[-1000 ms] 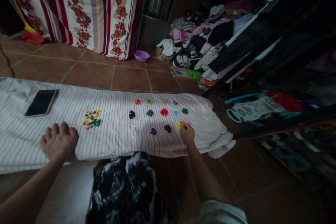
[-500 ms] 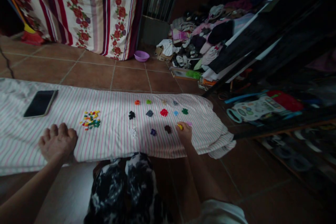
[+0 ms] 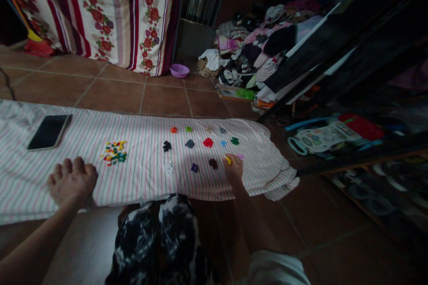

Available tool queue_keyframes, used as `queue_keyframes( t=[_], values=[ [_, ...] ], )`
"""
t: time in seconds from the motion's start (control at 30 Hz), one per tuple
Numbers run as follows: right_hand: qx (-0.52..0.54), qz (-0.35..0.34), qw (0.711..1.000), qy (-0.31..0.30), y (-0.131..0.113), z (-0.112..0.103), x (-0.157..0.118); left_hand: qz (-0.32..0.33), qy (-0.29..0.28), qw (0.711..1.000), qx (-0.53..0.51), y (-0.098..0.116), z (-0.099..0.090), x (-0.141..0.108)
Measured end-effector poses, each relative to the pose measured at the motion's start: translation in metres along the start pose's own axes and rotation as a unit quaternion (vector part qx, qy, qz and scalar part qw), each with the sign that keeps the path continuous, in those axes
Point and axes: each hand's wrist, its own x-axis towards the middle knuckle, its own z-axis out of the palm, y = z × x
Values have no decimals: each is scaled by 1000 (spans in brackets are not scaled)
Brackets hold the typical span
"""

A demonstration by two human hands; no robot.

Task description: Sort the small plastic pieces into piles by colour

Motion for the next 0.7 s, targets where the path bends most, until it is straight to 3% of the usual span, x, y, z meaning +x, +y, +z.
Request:
queue_keyframes(
  t=[0.17,0.5,0.7],
  values=[
    [2,-7,1000,-7,1,1,-2,17,9,998,52,-1,4,1],
    [0,10,1000,-1,-4,-1,-5,12,15,999,42,-4,10,5],
    [-5,20,1000,-8,-3,-1,-6,5,-34,999,-8,0,-1,1]
  ],
)
